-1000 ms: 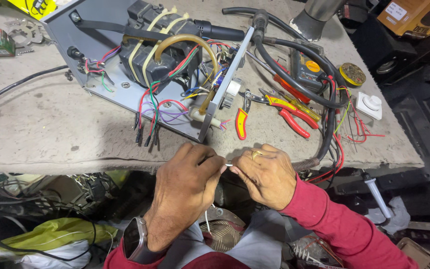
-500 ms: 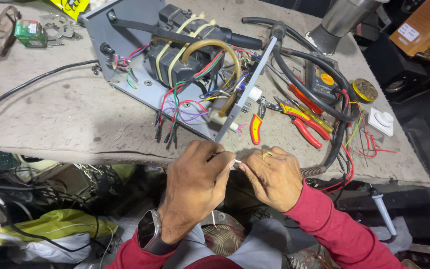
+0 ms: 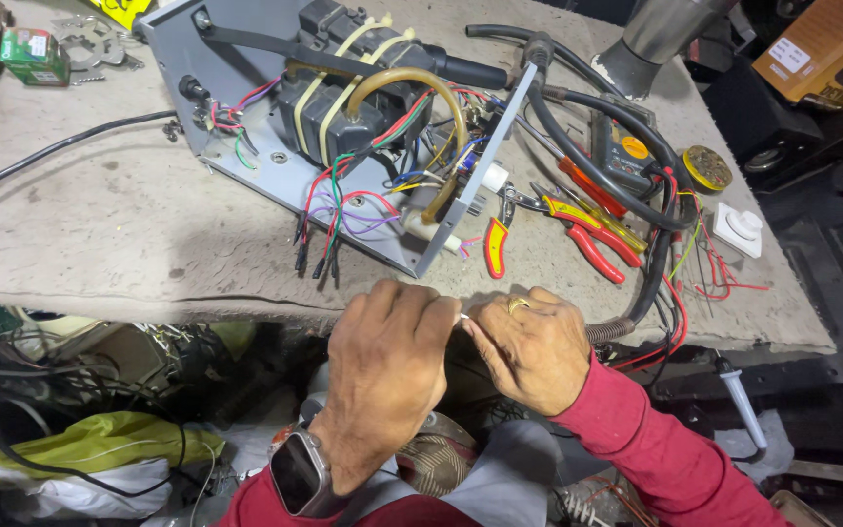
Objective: The person strips insulation from wires on an electronic device using wire strippers, twists the wire ends together, solders the connection with a soldering iron, and wraps the joint with electrical tape while working at a cluttered repair bench.
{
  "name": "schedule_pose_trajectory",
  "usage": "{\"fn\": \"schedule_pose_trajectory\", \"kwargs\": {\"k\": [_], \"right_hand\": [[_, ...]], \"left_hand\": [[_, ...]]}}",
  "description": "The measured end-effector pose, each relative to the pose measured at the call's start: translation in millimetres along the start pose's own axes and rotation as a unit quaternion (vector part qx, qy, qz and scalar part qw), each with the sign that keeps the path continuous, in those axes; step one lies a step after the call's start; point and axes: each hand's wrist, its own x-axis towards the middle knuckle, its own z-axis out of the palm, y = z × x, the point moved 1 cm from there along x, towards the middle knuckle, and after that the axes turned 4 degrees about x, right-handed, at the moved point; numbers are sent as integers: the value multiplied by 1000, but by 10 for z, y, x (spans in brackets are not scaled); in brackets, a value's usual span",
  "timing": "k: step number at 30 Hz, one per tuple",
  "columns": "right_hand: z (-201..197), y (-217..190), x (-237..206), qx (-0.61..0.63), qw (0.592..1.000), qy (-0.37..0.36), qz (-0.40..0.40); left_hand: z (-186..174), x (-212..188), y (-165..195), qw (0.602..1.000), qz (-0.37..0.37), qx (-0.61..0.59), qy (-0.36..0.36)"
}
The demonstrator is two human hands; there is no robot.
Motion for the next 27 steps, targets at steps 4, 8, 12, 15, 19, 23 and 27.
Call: {"fn": "schedule_pose_trajectory", "kwargs": {"k": [4, 8, 12, 15, 19, 23, 27], "right_hand": [[-40, -45, -1, -12, 1000, 1, 21], [-159, -69, 29, 27, 999, -9, 40], [-364, 266, 82, 18, 982, 36, 186], [-263, 579, 228, -177, 971, 23, 161], [-79, 796, 300, -142, 949, -104, 263], [-34, 723, 202, -67, 957, -62, 276], [13, 634, 161, -4, 966, 61, 252]], "left_hand": [[16, -23, -31, 999, -10, -34, -30], [42, -22, -84, 998, 1, -28, -64], [30, -30, -73, 998, -15, -36, -55], [19, -37, -41, 997, -28, -54, -54], [-6, -65, -30, 994, -42, -73, -68], [-75, -119, -73, 990, -27, -113, -74], [-109, -142, -118, 986, -27, -131, -99]]}}
